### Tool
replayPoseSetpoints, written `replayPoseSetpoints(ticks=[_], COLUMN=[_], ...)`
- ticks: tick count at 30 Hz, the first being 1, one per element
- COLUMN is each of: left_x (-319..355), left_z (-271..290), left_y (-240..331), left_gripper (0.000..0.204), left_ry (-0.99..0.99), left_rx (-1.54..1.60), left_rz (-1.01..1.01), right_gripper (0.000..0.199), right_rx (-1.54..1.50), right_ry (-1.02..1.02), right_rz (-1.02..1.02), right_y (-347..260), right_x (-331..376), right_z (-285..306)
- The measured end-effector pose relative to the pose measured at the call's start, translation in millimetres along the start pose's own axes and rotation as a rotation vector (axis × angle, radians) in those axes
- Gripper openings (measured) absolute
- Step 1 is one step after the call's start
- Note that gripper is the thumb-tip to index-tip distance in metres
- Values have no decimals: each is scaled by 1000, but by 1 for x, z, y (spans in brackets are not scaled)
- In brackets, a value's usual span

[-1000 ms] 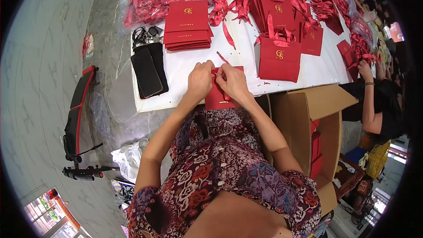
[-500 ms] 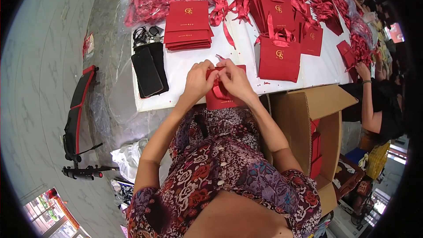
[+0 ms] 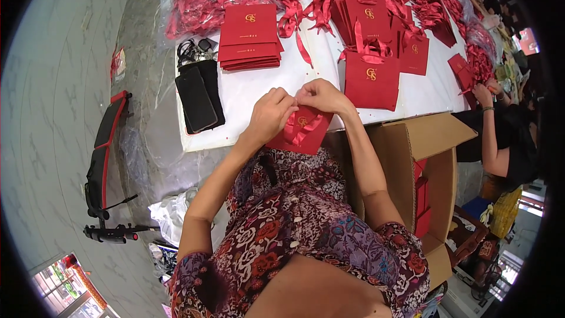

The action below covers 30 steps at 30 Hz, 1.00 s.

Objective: Tying red ribbons onto small red gift bags and organizing them into stacks.

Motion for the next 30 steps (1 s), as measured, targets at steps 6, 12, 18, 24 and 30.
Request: replayPoseSetpoints(ticks=[6,12,18,24,30], left_x=[-2,-3,-13,6,11], left_z=[-2,-3,10,5,-8], left_y=[6,-2,-16,-30,-49], left_gripper=[11,13,13,13,17], left_ry=[-4,-8,-8,-52,45], left_rx=[-98,-57,-21,13,-123], left_rz=[-101,-47,81,279,361], right_gripper=[21,13,20,28,30], right_rx=[160,-154,-252,-128,267], right_ry=[-10,-120,100,505,522], right_rz=[-91,-103,-11,79,-55], right_y=[-10,1,17,8,-15], right_x=[6,-5,-32,-31,-4], right_z=[3,-10,-14,9,2])
Point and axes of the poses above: each hand's wrist, its own x-axis away from the middle knuckle, its own z-axis out of the back of the hand, y = z × x, the point moved 3 cm from there along -x, towards the middle knuckle, and after that the axes turned 10 degrees about -z, right-handed, at the moved point
